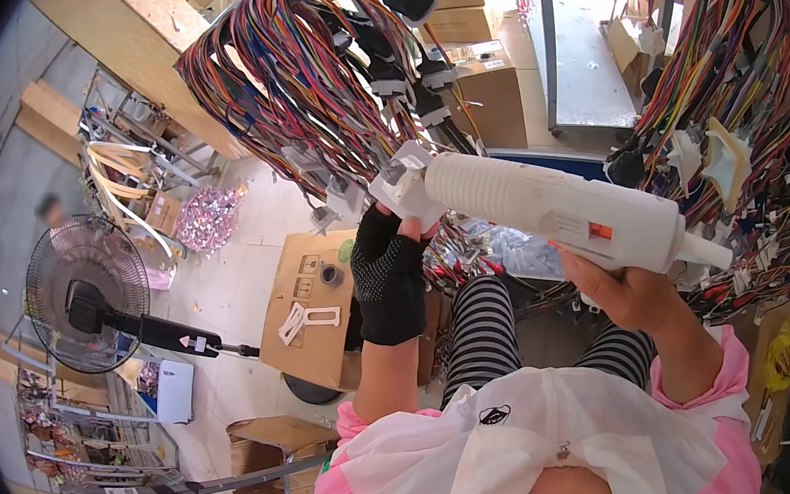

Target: Apply hot glue to connectors on a large wire harness assembly.

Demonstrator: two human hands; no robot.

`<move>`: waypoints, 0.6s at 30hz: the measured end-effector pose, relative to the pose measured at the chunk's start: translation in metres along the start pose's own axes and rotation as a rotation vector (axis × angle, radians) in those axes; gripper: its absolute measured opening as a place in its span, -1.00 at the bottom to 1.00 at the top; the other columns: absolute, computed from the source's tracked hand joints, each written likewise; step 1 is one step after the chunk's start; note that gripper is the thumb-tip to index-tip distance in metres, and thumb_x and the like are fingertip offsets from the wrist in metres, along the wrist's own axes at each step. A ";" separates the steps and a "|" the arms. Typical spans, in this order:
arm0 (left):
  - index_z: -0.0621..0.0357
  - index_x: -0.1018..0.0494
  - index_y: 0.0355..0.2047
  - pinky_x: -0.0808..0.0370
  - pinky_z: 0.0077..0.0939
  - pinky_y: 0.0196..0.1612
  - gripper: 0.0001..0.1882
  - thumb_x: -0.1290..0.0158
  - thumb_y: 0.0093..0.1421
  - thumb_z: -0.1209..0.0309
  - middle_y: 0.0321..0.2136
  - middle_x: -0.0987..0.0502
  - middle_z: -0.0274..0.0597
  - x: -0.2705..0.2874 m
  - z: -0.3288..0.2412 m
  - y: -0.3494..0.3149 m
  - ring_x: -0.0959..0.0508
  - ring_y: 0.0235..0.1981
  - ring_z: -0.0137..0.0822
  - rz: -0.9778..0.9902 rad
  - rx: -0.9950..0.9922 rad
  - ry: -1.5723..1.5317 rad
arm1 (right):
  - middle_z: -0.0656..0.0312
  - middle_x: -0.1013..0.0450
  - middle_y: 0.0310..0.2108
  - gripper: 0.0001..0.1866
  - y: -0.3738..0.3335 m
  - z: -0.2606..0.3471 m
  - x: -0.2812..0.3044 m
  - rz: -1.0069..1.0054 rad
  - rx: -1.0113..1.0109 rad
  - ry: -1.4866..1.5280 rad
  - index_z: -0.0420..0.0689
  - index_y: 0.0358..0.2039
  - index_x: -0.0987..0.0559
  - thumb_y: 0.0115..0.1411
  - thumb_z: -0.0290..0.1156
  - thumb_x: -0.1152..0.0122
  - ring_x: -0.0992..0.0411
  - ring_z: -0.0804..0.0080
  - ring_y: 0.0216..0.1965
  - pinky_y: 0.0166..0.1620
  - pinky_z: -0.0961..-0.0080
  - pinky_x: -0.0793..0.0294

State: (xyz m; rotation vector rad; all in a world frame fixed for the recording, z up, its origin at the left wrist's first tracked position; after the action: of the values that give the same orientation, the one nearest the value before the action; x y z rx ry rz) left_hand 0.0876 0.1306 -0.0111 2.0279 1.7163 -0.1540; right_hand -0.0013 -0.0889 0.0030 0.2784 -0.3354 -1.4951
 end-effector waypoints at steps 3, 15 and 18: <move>0.29 -0.20 0.01 -0.36 -0.51 -0.09 -0.61 0.10 0.16 0.48 -0.12 -0.37 -0.17 -0.001 0.000 0.000 -0.40 -0.13 -0.39 0.003 -0.004 0.001 | 0.15 -0.39 -0.30 -0.58 -0.002 -0.002 -0.002 0.020 -0.041 -0.029 -0.34 -0.09 -0.28 0.01 -0.55 -0.10 -0.36 0.55 -0.37 -0.29 0.61 -0.37; 0.30 -0.18 0.03 -0.42 -0.48 -0.12 -0.58 0.13 0.19 0.38 -0.11 -0.36 -0.10 -0.001 0.002 0.004 -0.42 -0.13 -0.31 0.003 0.097 -0.166 | 0.14 -0.38 -0.29 -0.58 -0.002 -0.002 -0.001 -0.007 0.004 -0.036 -0.33 -0.09 -0.29 0.03 -0.51 -0.10 -0.34 0.50 -0.29 -0.19 0.56 -0.34; 0.30 -0.15 0.05 -0.42 -0.52 -0.15 -0.57 0.16 0.21 0.36 -0.11 -0.37 -0.11 0.000 0.005 0.004 -0.43 -0.15 -0.33 0.013 0.126 -0.217 | 0.16 -0.38 -0.31 -0.62 0.004 0.002 -0.002 -0.006 -0.018 0.091 -0.30 -0.09 -0.29 0.06 -0.49 -0.07 -0.34 0.51 -0.31 -0.21 0.56 -0.34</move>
State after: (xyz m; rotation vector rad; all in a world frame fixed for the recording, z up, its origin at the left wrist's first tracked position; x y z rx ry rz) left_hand 0.0929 0.1284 -0.0144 2.0264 1.5931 -0.4705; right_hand 0.0014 -0.0867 0.0063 0.3320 -0.2487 -1.4856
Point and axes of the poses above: each hand's wrist, its own y-axis towards the middle knuckle, its own x-axis out of the back of the hand, z = x × y, the point moved 5 cm from there along y, towards the middle knuckle
